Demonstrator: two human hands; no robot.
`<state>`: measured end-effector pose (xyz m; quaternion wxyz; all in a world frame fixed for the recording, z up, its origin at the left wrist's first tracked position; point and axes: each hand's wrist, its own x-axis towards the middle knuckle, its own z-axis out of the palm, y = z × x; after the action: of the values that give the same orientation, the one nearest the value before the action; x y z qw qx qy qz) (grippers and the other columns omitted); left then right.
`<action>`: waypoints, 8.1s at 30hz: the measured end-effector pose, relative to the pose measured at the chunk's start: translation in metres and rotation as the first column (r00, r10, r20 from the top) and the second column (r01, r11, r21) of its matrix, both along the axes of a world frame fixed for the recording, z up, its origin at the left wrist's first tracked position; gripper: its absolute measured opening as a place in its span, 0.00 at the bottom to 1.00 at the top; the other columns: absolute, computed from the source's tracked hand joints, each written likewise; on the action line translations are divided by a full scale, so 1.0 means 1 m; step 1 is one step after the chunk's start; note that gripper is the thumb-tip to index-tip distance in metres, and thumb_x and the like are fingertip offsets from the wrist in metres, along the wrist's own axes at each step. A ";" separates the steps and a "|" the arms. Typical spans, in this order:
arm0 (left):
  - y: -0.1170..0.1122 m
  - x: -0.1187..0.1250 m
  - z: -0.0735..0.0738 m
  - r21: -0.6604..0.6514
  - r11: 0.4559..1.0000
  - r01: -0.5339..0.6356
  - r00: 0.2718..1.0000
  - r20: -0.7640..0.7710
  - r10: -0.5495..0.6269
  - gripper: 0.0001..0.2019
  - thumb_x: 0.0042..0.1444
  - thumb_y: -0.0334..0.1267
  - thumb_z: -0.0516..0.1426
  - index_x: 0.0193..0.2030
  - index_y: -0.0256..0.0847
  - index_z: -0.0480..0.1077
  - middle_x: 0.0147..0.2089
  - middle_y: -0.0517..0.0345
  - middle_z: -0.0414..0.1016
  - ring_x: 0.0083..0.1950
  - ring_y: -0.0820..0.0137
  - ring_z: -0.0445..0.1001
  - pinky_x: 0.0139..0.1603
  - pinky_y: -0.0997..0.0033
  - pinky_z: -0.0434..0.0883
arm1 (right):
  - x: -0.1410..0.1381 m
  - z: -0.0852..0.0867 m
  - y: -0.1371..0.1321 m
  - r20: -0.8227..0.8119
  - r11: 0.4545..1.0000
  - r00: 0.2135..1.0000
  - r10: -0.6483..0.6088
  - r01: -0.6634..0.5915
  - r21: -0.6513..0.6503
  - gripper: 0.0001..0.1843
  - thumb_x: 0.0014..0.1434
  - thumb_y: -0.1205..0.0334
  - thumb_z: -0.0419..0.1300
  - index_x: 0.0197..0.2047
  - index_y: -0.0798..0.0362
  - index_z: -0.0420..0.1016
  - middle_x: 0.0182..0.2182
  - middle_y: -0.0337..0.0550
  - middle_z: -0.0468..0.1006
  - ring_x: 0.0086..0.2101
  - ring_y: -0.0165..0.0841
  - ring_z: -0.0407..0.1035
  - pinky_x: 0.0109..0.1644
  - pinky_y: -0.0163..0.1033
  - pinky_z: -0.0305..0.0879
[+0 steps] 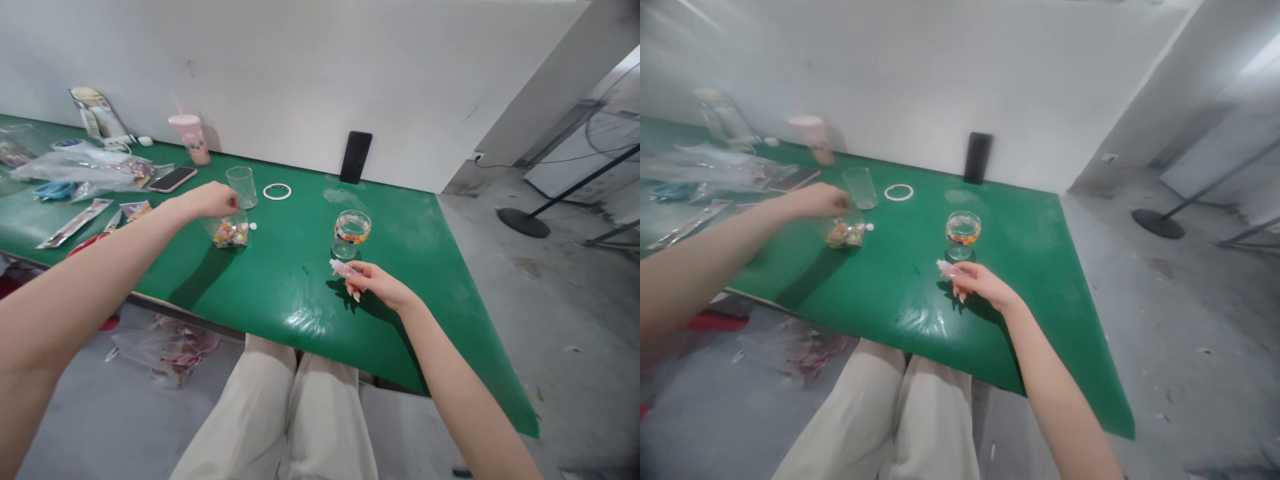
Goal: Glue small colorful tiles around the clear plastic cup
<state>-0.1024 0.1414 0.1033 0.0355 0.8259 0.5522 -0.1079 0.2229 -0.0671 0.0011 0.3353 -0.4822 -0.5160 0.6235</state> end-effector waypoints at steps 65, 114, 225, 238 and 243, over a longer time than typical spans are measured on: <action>0.013 0.003 0.031 -0.351 0.933 -0.080 0.981 0.140 0.137 0.19 0.39 0.33 0.61 0.42 0.37 0.76 0.34 0.56 0.79 0.40 0.62 0.77 0.47 0.67 0.69 | 0.000 0.002 0.000 0.001 1.000 1.000 -0.017 0.017 -0.009 0.23 0.52 0.46 0.63 0.42 0.56 0.71 0.22 0.36 0.73 0.20 0.24 0.65 0.27 0.32 0.59; -0.141 0.127 -0.094 -0.793 0.317 0.519 0.307 0.520 0.797 0.13 0.51 0.36 0.63 0.45 0.36 0.76 0.45 0.47 0.79 0.44 0.70 0.78 0.48 0.76 0.71 | -0.001 0.036 -0.016 -0.247 0.903 0.924 -0.292 0.351 0.246 0.24 0.52 0.48 0.64 0.52 0.44 0.74 0.29 0.41 0.79 0.22 0.30 0.66 0.27 0.41 0.66; -0.141 0.143 -0.106 -0.729 0.165 0.665 0.125 0.327 0.937 0.27 0.61 0.44 0.45 0.61 0.25 0.59 0.61 0.36 0.65 0.60 0.60 0.68 0.66 0.59 0.54 | -0.016 0.006 0.002 -0.068 0.803 0.818 -0.571 0.574 0.162 0.21 0.42 0.45 0.68 0.28 0.55 0.72 0.16 0.37 0.74 0.16 0.25 0.65 0.19 0.31 0.62; -0.142 0.143 -0.107 -0.722 0.164 0.673 0.128 0.332 0.934 0.26 0.60 0.44 0.46 0.59 0.26 0.62 0.60 0.37 0.67 0.60 0.60 0.68 0.65 0.60 0.54 | -0.014 0.002 0.002 -0.056 0.808 0.828 -0.557 0.557 0.193 0.20 0.45 0.45 0.67 0.29 0.54 0.72 0.17 0.38 0.75 0.16 0.26 0.66 0.20 0.32 0.62; -0.143 0.144 -0.105 -0.732 0.164 0.661 0.123 0.322 0.939 0.25 0.60 0.44 0.46 0.56 0.26 0.64 0.59 0.38 0.68 0.59 0.60 0.69 0.65 0.60 0.55 | -0.014 0.001 0.002 -0.057 0.807 0.828 -0.558 0.558 0.196 0.20 0.45 0.45 0.67 0.29 0.54 0.72 0.17 0.37 0.74 0.16 0.26 0.66 0.20 0.31 0.62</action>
<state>0.0412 -0.0012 -0.0019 0.9022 0.2969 0.2769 0.1455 0.2094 -0.0646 0.0023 0.5505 -0.5762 -0.4135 0.4404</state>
